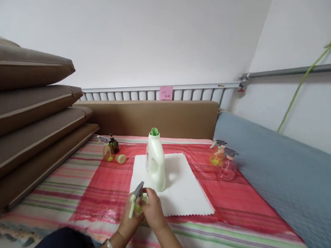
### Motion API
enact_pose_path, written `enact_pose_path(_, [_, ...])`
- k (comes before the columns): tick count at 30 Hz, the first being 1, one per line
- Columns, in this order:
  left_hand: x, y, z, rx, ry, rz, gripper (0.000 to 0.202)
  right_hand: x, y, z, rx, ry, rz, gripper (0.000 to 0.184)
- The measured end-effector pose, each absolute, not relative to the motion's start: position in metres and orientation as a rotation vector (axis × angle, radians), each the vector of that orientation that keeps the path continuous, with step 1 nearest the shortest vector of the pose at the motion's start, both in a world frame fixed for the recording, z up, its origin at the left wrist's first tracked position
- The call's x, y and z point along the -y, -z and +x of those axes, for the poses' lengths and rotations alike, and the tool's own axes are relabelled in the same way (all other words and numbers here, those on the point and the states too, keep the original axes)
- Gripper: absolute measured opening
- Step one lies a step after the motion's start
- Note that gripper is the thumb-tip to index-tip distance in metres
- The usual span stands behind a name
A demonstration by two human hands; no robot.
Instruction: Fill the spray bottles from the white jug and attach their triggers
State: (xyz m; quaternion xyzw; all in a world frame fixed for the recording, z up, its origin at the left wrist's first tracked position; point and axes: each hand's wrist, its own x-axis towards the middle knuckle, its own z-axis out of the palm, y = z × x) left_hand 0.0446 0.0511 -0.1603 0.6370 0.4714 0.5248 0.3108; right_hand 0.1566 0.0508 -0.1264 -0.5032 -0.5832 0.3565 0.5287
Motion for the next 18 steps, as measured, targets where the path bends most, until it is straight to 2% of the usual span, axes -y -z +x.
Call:
enact_pose_path(4, [-0.05, 0.1574, 0.0461, -1.269, -1.333, 1.804, 0.043, -0.0475, 0.1267, 0.1577, 1.387, -0.839, -1.157, 0.037])
enact_pose_path(9, [-0.0476, 0.1593, 0.0488, -1.287, -1.356, 1.796, 0.039, -0.0452, 0.1239, 0.1561, 1.375, -0.874, -1.13, 0.017])
enact_pose_path(14, [-0.048, 0.16, 0.0493, -1.283, -1.363, 1.788, 0.035, -0.0473, 0.1194, 0.1618, 1.392, -0.96, -1.046, 0.037])
enact_pose_path(18, [-0.0474, 0.1583, 0.0507, -1.305, -1.396, 1.796, 0.036, -0.047, 0.118, 0.1653, 1.398, -0.999, -1.053, 0.019])
